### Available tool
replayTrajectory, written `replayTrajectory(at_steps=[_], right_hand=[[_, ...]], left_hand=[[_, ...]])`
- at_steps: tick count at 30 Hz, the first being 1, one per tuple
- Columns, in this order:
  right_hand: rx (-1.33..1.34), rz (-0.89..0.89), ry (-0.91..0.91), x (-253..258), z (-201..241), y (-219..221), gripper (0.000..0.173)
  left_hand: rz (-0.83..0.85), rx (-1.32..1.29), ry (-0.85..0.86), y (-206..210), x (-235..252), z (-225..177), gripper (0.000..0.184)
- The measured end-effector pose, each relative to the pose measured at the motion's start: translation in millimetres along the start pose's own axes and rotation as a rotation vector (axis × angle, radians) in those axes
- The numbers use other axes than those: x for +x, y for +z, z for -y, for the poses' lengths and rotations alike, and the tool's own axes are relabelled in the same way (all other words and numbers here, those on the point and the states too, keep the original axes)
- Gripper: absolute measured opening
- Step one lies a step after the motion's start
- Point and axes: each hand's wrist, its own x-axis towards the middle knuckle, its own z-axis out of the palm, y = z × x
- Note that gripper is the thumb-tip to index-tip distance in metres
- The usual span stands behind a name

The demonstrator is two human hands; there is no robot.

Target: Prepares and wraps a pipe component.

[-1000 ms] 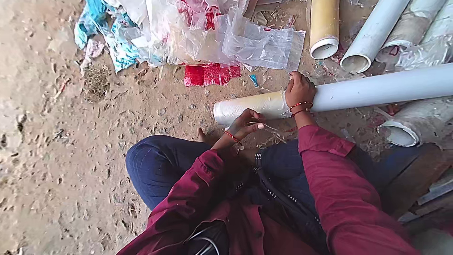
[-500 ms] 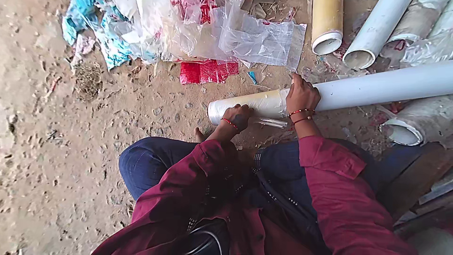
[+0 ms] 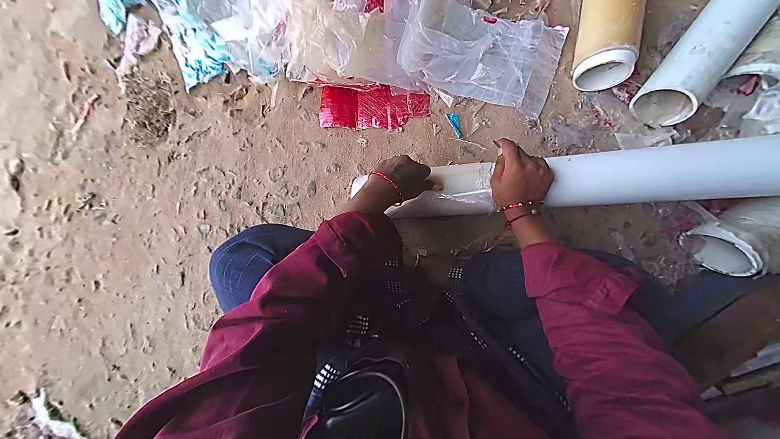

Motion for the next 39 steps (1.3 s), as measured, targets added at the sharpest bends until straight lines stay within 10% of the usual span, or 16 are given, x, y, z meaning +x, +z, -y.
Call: replayTrajectory(at_steps=[10,11,15,17,23,29,31,35,39], right_hand=[[-0.022,0.22,0.206,24.1,11.1,-10.6,0.039],[-0.023,0.297,0.252,33.1,14.2,-12.9,0.041],[-0.02,0.333,0.292,49.8,17.4,-11.0,0.041],[0.014,0.225,0.256,42.9,15.9,-7.3,0.042],[0.087,-0.067,0.156,27.6,7.4,-2.9,0.038],[0.097,-0.057,0.111,26.0,5.7,-1.3,0.037],[0.103,-0.027,0.141,31.4,7.6,0.4,0.038],[0.114,-0.028,0.141,28.4,7.1,2.0,0.038],[0.128,0.005,0.133,27.3,8.4,-5.0,0.039]], left_hand=[[0.417,0.189,0.159,47.6,-81.8,-46.4,0.027],[0.33,0.166,0.154,54.5,-97.5,-40.6,0.028],[-0.918,0.224,0.436,74.4,-126.0,4.0,0.029],[-1.172,0.153,0.406,50.2,-130.6,0.0,0.026],[-0.385,-0.085,0.016,57.8,-42.7,-13.3,0.105],[-0.045,-0.055,-0.109,108.8,-56.2,-72.3,0.082],[-0.091,-0.104,-0.062,109.6,-69.2,-72.3,0.053],[-0.768,0.008,0.053,96.6,-57.0,-60.5,0.031],[-0.719,0.186,0.243,87.6,-22.2,-58.8,0.028]])
